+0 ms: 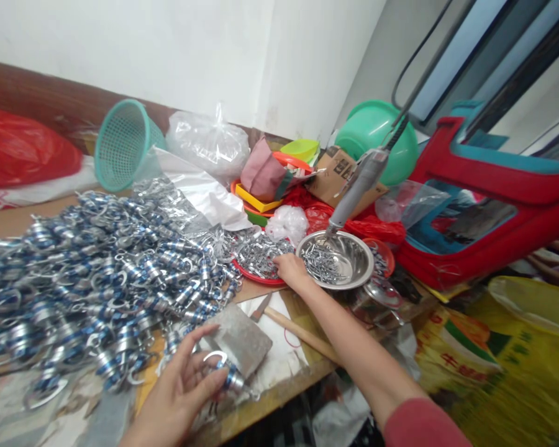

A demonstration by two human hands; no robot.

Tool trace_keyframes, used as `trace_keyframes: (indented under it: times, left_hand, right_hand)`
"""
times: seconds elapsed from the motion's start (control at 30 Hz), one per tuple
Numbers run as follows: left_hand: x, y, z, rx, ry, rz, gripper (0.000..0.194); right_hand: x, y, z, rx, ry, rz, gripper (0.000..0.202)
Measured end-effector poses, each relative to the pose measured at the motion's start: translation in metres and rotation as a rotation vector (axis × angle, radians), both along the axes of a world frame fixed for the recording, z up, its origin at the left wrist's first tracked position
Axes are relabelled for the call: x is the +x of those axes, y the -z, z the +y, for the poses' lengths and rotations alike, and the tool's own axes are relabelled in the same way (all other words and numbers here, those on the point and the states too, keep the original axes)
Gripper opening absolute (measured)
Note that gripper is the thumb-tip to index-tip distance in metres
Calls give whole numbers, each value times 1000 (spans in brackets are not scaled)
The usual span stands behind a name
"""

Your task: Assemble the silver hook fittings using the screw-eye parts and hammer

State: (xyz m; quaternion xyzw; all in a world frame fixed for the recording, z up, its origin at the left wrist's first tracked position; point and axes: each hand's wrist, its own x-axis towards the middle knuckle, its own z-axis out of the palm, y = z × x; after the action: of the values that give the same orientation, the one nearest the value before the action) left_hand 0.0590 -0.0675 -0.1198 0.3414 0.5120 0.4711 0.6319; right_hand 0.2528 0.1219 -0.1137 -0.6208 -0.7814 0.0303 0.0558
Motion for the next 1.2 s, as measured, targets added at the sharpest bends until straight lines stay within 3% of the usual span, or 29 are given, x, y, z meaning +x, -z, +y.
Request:
trace_keyframes:
  times: [0.17, 0.4, 0.5, 0.6, 0.7, 0.8, 1.0, 1.2]
  left_hand:
    - [-2, 5, 2, 15, 31, -72, 64]
    - [-7, 11, 7, 16, 55, -117, 62]
    - [-8, 14, 9, 13, -3, -95, 61]
    - [-9, 15, 11, 0, 13, -125, 62]
    - [-10, 15, 12, -8, 35, -149, 64]
    - [-11, 14, 12, 1, 40, -144, 63]
    - [-10, 11, 12, -6, 41, -126, 63]
    - [-9, 12, 11, -2, 41, -151, 64]
  right_hand:
    - [-13, 15, 14, -66, -19, -76, 28]
    - [-3, 3, 7, -8, -44, 117, 20]
    - [-8, -3, -25, 16, -101, 279, 18]
    - [-20, -4, -77, -32, -225, 423, 14]
    - [-28, -4, -122, 0, -487, 565, 10]
    - [-31, -9, -141, 65, -631, 518, 13]
    - [-39, -25, -131, -98, -627, 392, 11]
    - [-53, -19, -120, -406, -458, 593, 12]
